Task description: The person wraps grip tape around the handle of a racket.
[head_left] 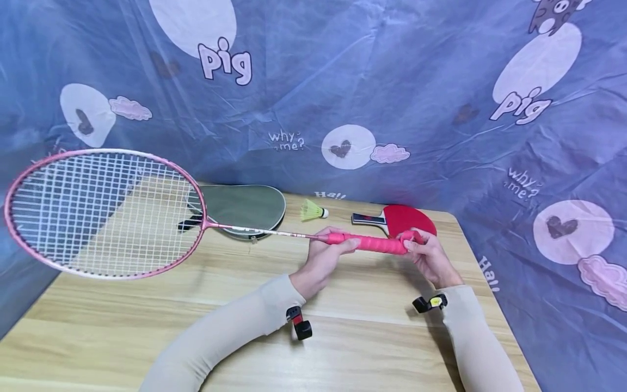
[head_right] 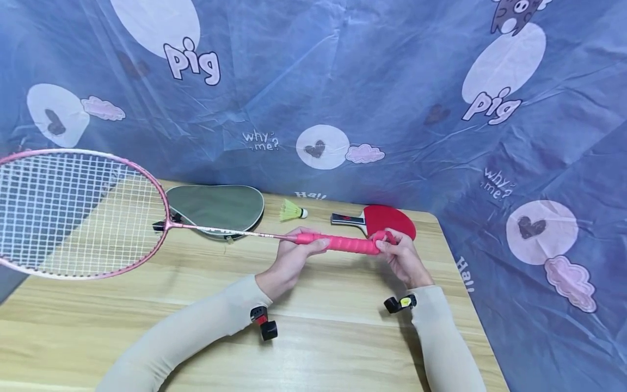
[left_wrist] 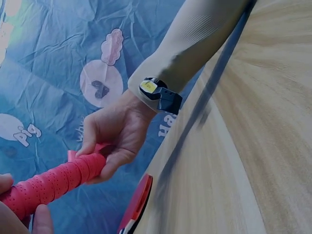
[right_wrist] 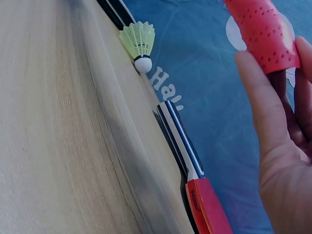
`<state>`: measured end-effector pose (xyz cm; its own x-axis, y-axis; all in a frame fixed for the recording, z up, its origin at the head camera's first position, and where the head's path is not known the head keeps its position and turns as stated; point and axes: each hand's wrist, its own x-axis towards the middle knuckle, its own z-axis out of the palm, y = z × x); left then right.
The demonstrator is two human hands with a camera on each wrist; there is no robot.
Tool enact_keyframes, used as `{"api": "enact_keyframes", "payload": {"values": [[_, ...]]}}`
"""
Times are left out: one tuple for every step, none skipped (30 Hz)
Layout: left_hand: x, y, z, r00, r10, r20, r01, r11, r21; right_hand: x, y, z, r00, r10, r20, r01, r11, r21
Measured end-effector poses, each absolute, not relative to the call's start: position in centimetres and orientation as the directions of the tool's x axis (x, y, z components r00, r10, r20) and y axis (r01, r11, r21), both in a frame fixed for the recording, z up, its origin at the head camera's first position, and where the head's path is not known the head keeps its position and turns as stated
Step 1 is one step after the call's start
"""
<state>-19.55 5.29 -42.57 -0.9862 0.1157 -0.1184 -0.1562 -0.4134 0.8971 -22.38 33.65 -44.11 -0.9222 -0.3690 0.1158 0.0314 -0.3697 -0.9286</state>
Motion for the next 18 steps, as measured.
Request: {"api": "enact_keyframes", "payload": {"values": [[-19.47,5.27,-42.56,-0.986,0.115,-0.117,-0.154,-0.4,0.904,-22.35,33.63,-44.1,-0.926,-0.361,0.111,0.034,-0.371,-0.928],[-19.4,5.27,-42.57,-0.987,0.113,-0.116,-0.151,-0.387,0.91,-22.32,33.6,-44.09,-0.929,-0.354,0.105,0.038,-0.374,-0.927],[-19.32,5.26,-42.55,-0.987,0.109,-0.114,-0.147,-0.376,0.915,-22.29,33.55,-44.08,-0.932,-0.349,0.101,0.041,-0.378,-0.925],[-19.29,5.27,-42.57,-0.988,0.107,-0.107,-0.139,-0.369,0.919,-22.28,33.53,-44.09,-0.933,-0.346,0.098,0.047,-0.387,-0.921],[-19.27,5.31,-42.62,-0.989,0.105,-0.103,-0.135,-0.367,0.92,-22.29,33.5,-44.12,-0.933,-0.346,0.096,0.053,-0.399,-0.916],[-19.26,5.33,-42.66,-0.99,0.102,-0.098,-0.129,-0.364,0.922,-22.32,33.48,-44.17,-0.932,-0.348,0.098,0.056,-0.408,-0.911],[-19.24,5.37,-42.73,-0.991,0.101,-0.093,-0.124,-0.362,0.924,-22.34,33.45,-44.2,-0.93,-0.353,0.101,0.063,-0.423,-0.904],[-19.22,5.4,-42.76,-0.99,0.103,-0.096,-0.126,-0.354,0.927,-22.36,33.44,-44.28,-0.928,-0.358,0.103,0.069,-0.437,-0.897],[-19.2,5.44,-42.78,-0.99,0.106,-0.095,-0.127,-0.347,0.929,-22.38,33.43,-44.33,-0.925,-0.364,0.106,0.075,-0.45,-0.89],[-19.2,5.48,-42.8,-0.99,0.112,-0.091,-0.125,-0.341,0.932,-22.41,33.42,-44.38,-0.923,-0.369,0.108,0.082,-0.463,-0.883],[-19.2,5.52,-42.84,-0.989,0.115,-0.089,-0.123,-0.338,0.933,-22.44,33.39,-44.43,-0.92,-0.376,0.111,0.086,-0.472,-0.878],[-19.21,5.55,-42.86,-0.989,0.118,-0.086,-0.121,-0.335,0.934,-22.46,33.38,-44.46,-0.92,-0.378,0.108,0.09,-0.47,-0.878],[-19.23,5.57,-42.89,-0.989,0.121,-0.086,-0.122,-0.332,0.936,-22.46,33.37,-44.46,-0.922,-0.375,0.098,0.096,-0.466,-0.88],[-19.25,5.57,-42.9,-0.988,0.123,-0.089,-0.125,-0.327,0.937,-22.45,33.37,-44.46,-0.925,-0.37,0.083,0.102,-0.453,-0.886],[-19.32,5.56,-42.96,-0.988,0.123,-0.09,-0.126,-0.327,0.937,-22.45,33.38,-44.42,-0.929,-0.365,0.063,0.111,-0.438,-0.892],[-19.39,5.55,-43.04,-0.988,0.121,-0.095,-0.13,-0.329,0.936,-22.44,33.4,-44.38,-0.934,-0.356,0.039,0.119,-0.412,-0.903],[-19.46,5.53,-43.11,-0.987,0.12,-0.105,-0.14,-0.329,0.934,-22.41,33.42,-44.32,-0.938,-0.345,0.011,0.13,-0.381,-0.915],[-19.53,5.51,-43.18,-0.986,0.122,-0.114,-0.148,-0.331,0.932,-22.33,33.48,-44.27,-0.944,-0.33,-0.02,0.14,-0.345,-0.928]]}}
